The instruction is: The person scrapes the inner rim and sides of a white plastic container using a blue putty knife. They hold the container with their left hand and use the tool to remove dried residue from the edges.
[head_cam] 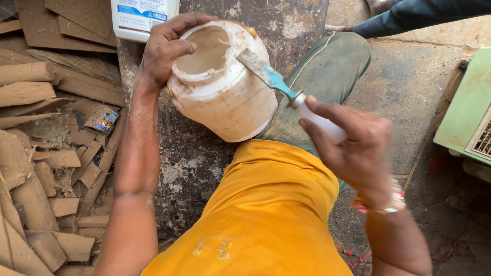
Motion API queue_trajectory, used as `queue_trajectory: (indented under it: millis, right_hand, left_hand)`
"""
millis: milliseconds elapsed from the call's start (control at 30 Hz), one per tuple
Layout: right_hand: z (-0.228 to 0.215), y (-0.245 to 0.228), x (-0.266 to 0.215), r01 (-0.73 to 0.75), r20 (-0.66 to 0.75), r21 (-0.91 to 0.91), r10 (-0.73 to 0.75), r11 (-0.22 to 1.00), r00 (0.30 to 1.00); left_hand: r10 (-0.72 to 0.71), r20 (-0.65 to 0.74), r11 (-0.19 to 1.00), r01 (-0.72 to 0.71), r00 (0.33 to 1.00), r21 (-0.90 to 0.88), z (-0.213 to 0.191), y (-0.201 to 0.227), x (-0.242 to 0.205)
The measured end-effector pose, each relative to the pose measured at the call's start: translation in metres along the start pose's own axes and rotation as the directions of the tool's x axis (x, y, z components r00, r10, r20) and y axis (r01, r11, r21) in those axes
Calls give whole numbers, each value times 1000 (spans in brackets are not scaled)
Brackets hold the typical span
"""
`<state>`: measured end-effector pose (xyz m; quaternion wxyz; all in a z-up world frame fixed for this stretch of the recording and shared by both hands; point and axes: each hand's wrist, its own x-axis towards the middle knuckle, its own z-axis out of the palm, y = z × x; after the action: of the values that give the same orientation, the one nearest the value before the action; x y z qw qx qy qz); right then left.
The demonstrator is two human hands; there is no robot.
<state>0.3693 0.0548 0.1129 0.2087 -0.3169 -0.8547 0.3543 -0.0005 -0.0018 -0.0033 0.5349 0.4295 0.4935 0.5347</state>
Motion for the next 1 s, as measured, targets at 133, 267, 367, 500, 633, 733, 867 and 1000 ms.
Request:
queue_trajectory:
  millis: [133, 267, 367, 500, 633, 733, 867, 1000]
  right_hand:
    - [38, 6, -8, -104, -158, 87, 117, 991, 980]
    - [47, 16, -19, -84, -203, 180, 120, 980, 972]
    - [13, 15, -23, -61, -91, 42, 65, 997, 994]
    - [-34, 6, -9, -29, 121, -110, 43, 994, 992]
    - [-48, 6, 20, 55, 258, -175, -8, 983, 966]
    - [-18, 14, 24, 62, 147, 11, -63, 998, 987]
    - [38, 23, -4, -30, -104, 151, 46, 988, 994]
    - [45, 28, -17, -34, -152, 131, 54, 991, 987]
  left_hand:
    - [-1, -4, 1000, 2, 1000, 21, -1, -4, 4]
    - [-15, 2, 1000, 15, 1000, 13, 3, -1, 6]
    - [-27, -18, 999, 28, 999, 23, 5, 2, 1]
    - [-32, -10, 999, 33, 999, 12, 6, 0, 3]
    - [9, 27, 997, -11, 1000, 75, 1, -2, 5]
    - [27, 26, 1000, -28, 999, 3, -3, -4, 4]
    - [4, -6, 1000, -4, 1000, 20, -3, -10, 2]
    - [-57, -34, 998, 58, 998, 34, -1, -8, 3]
